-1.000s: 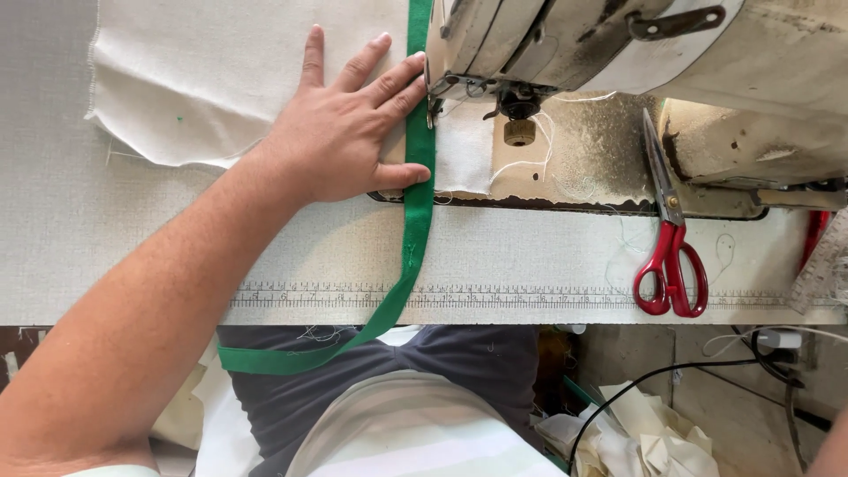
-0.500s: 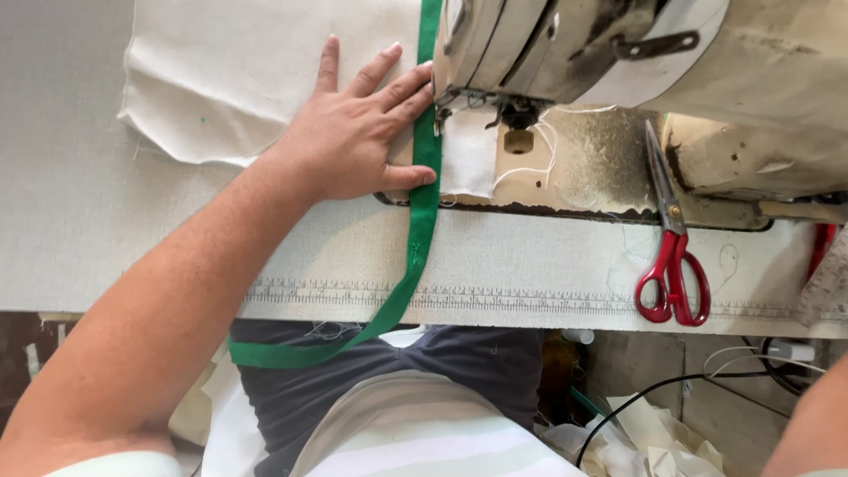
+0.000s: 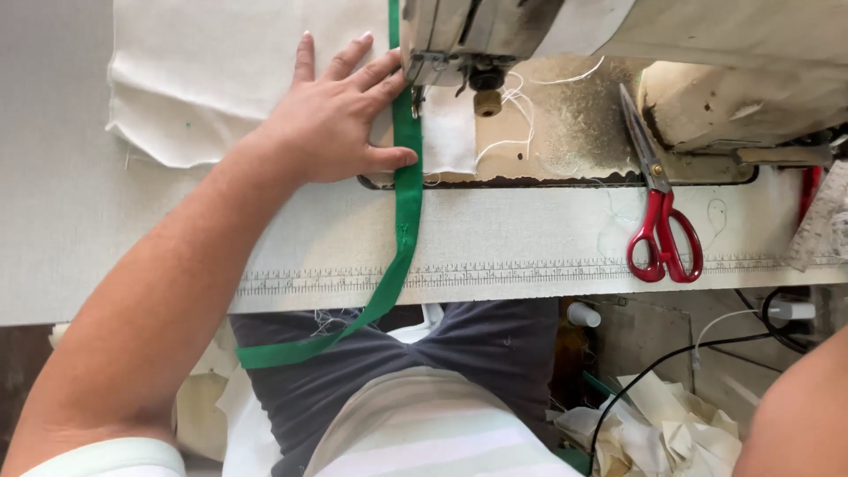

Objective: Measuring, marking, cutting, and sewing green fabric straps onto a white bag panel using an industrial sewing machine.

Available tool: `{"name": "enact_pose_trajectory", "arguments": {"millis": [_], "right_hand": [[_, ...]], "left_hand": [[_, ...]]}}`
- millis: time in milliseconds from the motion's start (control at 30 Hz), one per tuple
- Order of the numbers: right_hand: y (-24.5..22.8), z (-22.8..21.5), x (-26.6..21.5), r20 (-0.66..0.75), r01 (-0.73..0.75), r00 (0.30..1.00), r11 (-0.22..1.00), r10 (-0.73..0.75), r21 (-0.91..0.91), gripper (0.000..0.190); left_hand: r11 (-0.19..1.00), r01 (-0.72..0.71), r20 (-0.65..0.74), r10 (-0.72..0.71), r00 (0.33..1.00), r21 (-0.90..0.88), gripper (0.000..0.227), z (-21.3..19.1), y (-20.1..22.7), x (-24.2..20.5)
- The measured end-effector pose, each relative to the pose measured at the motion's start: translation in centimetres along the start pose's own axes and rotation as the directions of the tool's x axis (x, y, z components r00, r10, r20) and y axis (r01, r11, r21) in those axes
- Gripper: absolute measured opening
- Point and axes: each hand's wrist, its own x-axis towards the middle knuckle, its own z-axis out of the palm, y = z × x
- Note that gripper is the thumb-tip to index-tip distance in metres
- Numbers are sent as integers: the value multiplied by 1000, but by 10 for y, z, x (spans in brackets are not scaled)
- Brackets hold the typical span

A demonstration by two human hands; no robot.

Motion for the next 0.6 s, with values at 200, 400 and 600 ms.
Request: {"name": "enact_pose_trajectory", "arguments": {"millis": [200, 400, 600], "right_hand": [[-306, 3, -72, 399, -218, 826, 878, 399, -427, 53], [-308, -3, -53, 433, -136, 774, 790, 461, -598, 52], [-224, 11, -53, 770, -748, 485, 653, 414, 120, 38]], "left_hand": [[997, -33, -119, 24, 993, -70, 51, -16, -35, 47], [998, -7, -106, 2, 994, -54, 73, -5, -42, 51], [996, 31, -38, -35, 999, -86, 79, -8, -41, 47]]}}
